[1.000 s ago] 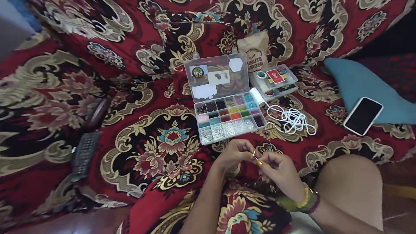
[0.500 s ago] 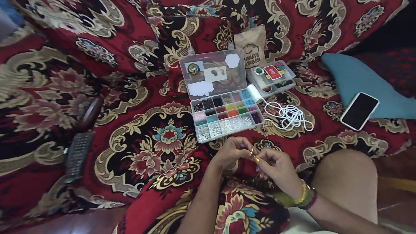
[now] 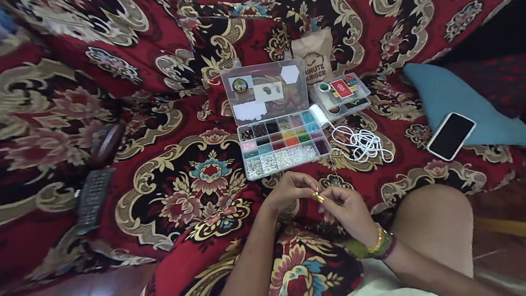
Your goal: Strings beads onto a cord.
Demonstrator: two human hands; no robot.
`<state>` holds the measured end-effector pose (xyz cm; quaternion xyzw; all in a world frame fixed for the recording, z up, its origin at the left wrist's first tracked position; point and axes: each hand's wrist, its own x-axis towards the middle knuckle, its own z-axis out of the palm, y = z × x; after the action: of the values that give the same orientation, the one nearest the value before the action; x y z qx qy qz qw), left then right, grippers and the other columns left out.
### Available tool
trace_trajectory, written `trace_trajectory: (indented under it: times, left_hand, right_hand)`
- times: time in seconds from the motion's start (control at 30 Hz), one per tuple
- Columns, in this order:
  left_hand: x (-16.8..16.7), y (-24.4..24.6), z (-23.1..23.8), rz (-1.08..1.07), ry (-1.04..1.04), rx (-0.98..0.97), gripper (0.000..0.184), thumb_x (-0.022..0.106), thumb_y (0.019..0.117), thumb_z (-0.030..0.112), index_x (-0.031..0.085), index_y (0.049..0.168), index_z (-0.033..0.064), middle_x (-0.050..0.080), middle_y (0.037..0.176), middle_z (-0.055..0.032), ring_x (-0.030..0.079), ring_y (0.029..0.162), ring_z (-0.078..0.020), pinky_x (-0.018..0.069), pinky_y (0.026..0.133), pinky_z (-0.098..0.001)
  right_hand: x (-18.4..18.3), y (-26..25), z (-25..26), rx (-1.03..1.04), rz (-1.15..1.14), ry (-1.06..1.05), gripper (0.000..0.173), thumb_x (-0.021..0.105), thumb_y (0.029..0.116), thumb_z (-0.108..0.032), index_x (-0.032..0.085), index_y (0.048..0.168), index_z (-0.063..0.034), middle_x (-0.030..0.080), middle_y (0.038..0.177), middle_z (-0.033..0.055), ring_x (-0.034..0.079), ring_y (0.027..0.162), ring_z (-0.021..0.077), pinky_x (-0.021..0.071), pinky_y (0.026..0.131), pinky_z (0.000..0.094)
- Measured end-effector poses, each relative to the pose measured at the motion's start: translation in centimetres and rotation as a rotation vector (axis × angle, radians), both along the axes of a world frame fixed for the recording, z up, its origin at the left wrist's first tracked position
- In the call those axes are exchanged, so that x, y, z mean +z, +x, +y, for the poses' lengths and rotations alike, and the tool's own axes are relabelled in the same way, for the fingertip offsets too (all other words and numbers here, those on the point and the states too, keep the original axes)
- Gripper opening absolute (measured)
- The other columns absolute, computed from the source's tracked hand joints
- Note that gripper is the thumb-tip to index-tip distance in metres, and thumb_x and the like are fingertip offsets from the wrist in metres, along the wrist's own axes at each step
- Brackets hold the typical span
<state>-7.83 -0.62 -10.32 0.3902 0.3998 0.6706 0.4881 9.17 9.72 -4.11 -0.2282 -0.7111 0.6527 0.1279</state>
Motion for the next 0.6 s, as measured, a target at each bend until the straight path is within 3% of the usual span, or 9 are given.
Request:
trace_trajectory:
  times: [0.2, 0.43, 0.6]
  left_hand:
    - [0.2, 0.07, 0.07, 0.011, 0.011, 0.049, 0.006, 0.071, 0.0916, 0.013, 0.077, 0.089, 0.015, 0.074, 0.099, 0.0075, 0.069, 0.092, -0.0035, 0.058, 0.083, -0.0234]
    - [0.16, 0.22, 0.21, 0.13, -0.025, 0.141, 0.007, 0.074, 0.0905, 0.021, 0.077, 0.086, 0.0171, 0.071, 0.109, 0.0082, 0.066, 0.1, -0.0013, 0.0561, 0.086, -0.0201]
    - [0.03, 0.09, 0.17, 0.115, -0.017, 0.132, 0.007, 0.073, 0.0927, 0.022, 0.076, 0.088, 0.018, 0.072, 0.107, 0.0079, 0.067, 0.097, -0.0025, 0.0571, 0.085, -0.0214]
  right_hand:
    - [0.0, -0.16, 0.04, -0.007, -0.019, -0.033, 0.011, 0.065, 0.0965, -0.009, 0.073, 0.094, -0.0019, 0.072, 0.074, -0.003, 0.065, 0.057, 0.0017, 0.0562, 0.054, 0.0179]
    - [-0.26, -0.25, 0.28, -0.013, -0.01, -0.142, 0.023, 0.064, 0.0984, -0.01, 0.066, 0.117, 0.0038, 0.074, 0.087, 0.004, 0.068, 0.061, 0.0069, 0.059, 0.056, 0.0227]
    - [-0.57, -0.37, 0.34, -0.003, 0.017, -0.157, 0.016, 0.059, 0.1002, -0.006, 0.067, 0.11, 0.0035, 0.075, 0.087, 0.0042, 0.069, 0.063, 0.0079, 0.0597, 0.057, 0.0231]
